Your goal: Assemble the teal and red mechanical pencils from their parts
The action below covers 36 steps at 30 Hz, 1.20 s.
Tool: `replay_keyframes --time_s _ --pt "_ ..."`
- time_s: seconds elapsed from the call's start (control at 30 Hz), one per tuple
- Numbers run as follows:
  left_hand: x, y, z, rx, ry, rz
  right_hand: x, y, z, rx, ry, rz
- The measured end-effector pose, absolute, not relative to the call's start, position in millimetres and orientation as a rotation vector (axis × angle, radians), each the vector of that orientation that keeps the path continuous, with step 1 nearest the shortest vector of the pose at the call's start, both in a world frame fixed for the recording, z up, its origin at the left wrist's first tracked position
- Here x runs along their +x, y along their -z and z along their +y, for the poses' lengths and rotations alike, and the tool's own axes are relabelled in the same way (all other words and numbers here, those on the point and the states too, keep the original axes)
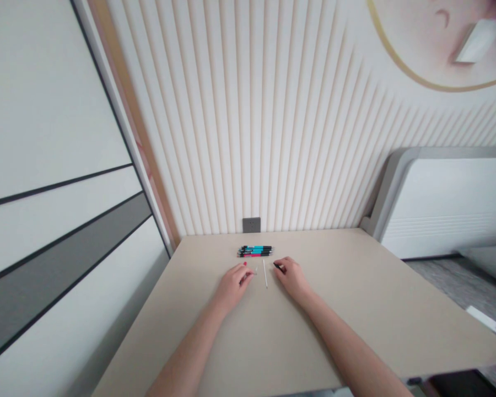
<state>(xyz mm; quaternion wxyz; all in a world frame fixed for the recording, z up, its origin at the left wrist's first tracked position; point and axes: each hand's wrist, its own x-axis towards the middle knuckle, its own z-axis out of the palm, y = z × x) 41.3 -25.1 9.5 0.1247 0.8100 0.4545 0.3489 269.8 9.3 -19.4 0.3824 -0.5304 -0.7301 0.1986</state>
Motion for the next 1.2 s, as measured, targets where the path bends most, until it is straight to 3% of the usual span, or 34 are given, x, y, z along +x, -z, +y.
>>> replay_keyframes --time_s 0.43,0.77,1.03,1.2 --pt "39.1 -4.3 -21.3 2.347 -0.918 1.302 262.5 8.9 -1.2 -1.385 -0.467 -2.023" --pt "45.6 -2.1 -19.1 2.336 -0.991 1.285 245.6 -10.3 -23.4 -0.952 -0.51 -2.25" --pt "47.0 -2.5 -20.6 2.397 -1.118 1.14 243.8 -7.0 -18.7 -1.032 -0.378 -2.301" --pt "39.1 -4.0 -20.3 2.574 -1.061 1.253 256.0 -10.0 -12.9 -1.407 -0.298 -2.162"
